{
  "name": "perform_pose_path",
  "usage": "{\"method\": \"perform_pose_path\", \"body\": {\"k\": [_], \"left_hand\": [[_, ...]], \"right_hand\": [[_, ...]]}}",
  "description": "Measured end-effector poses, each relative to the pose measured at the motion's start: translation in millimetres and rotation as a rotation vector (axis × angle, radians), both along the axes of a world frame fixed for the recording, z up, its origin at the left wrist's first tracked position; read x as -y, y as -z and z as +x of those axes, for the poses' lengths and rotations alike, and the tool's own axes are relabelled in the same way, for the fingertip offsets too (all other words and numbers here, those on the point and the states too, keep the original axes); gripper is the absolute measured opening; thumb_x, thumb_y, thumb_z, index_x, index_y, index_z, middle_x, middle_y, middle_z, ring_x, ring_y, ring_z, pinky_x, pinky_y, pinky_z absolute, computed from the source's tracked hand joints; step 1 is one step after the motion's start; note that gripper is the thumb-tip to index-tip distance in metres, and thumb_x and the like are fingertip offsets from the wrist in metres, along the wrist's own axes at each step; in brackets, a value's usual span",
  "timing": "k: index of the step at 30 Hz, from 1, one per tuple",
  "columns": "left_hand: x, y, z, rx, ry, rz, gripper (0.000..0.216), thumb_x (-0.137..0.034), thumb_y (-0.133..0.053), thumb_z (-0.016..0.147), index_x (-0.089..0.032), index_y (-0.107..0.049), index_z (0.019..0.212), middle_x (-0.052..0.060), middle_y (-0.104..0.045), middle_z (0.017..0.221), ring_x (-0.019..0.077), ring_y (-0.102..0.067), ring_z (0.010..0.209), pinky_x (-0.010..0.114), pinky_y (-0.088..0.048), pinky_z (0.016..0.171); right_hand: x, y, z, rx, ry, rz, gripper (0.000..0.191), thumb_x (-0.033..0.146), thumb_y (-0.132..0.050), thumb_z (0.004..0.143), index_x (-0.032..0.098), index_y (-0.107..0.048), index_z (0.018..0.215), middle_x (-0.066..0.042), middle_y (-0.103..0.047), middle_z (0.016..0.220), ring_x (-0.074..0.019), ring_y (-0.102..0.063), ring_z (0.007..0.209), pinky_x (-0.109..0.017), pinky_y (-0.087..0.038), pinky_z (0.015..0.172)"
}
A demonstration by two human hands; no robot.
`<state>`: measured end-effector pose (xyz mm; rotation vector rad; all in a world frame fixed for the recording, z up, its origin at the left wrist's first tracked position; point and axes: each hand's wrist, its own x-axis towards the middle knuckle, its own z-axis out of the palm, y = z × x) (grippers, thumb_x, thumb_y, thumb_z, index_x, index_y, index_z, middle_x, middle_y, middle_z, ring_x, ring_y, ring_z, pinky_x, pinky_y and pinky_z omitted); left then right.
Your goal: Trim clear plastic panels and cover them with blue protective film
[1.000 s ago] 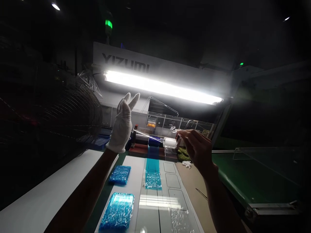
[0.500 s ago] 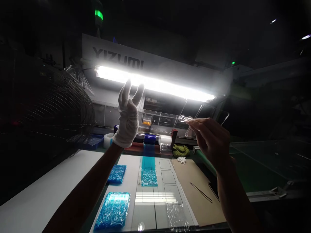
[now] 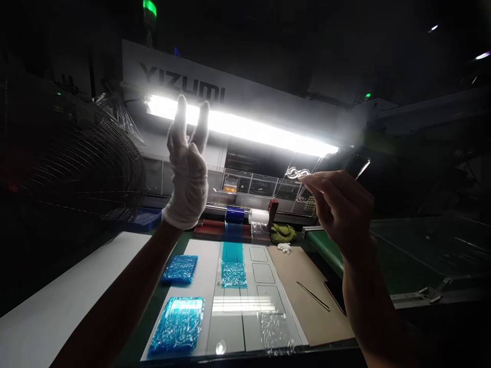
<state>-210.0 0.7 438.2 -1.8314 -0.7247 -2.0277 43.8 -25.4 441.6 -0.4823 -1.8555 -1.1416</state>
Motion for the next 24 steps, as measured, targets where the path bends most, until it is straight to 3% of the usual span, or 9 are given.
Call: {"method": "perform_pose_path", "body": {"k": [4,8,14,18,24], "left_hand": [[23.3,0.5,-13.0,-0.263,-0.319,0.044,0.105,-0.086,-0.028,0.068,-0.020,-0.007,0.146,-0.003,0.007,0.155,0.0294,0.010,0.140,0.043,0.003,0.117],[41.9,21.3,-12.6,-0.493,-0.504,-0.081,0.121,-0.080,-0.057,0.056,-0.015,-0.010,0.146,0.009,0.007,0.155,0.0382,0.010,0.138,0.053,0.009,0.113],[21.6,75.6,-8.7,-0.665,-0.413,-0.204,0.113,-0.059,-0.064,0.065,-0.017,0.003,0.146,0.014,-0.005,0.154,0.0390,-0.004,0.139,0.056,0.002,0.113],[10.0,110.1,-20.9,-0.676,-0.470,-0.304,0.119,-0.050,-0.068,0.059,-0.012,0.005,0.146,0.020,-0.021,0.147,0.0419,-0.021,0.134,0.057,-0.008,0.112],[12.0,151.7,-62.1,-0.656,-0.537,-0.339,0.121,-0.056,-0.068,0.055,-0.009,-0.004,0.146,0.021,-0.034,0.133,0.0451,-0.030,0.125,0.059,-0.023,0.107]], "right_hand": [[0.2,0.5,0.9,0.019,0.045,-0.043,0.022,0.016,-0.051,0.090,0.028,-0.057,0.107,-0.002,-0.065,0.087,-0.0163,-0.060,0.079,-0.032,-0.050,0.069],[-0.4,13.0,-6.7,0.140,0.079,-0.125,0.017,0.013,-0.050,0.090,0.023,-0.059,0.102,-0.003,-0.065,0.084,-0.0146,-0.059,0.078,-0.029,-0.051,0.065],[-3.8,46.8,-35.7,0.290,0.113,-0.317,0.019,0.010,-0.045,0.092,0.018,-0.060,0.097,-0.003,-0.066,0.088,-0.0136,-0.058,0.079,-0.027,-0.050,0.061],[-1.8,58.8,-45.4,0.312,0.057,-0.382,0.016,0.023,-0.046,0.093,0.018,-0.061,0.097,-0.003,-0.067,0.088,-0.0138,-0.059,0.081,-0.028,-0.049,0.068],[15.5,55.0,-17.6,0.107,0.035,-0.346,0.055,0.054,-0.058,0.081,0.019,-0.051,0.122,-0.008,-0.064,0.099,-0.0219,-0.058,0.091,-0.036,-0.049,0.075]]}}
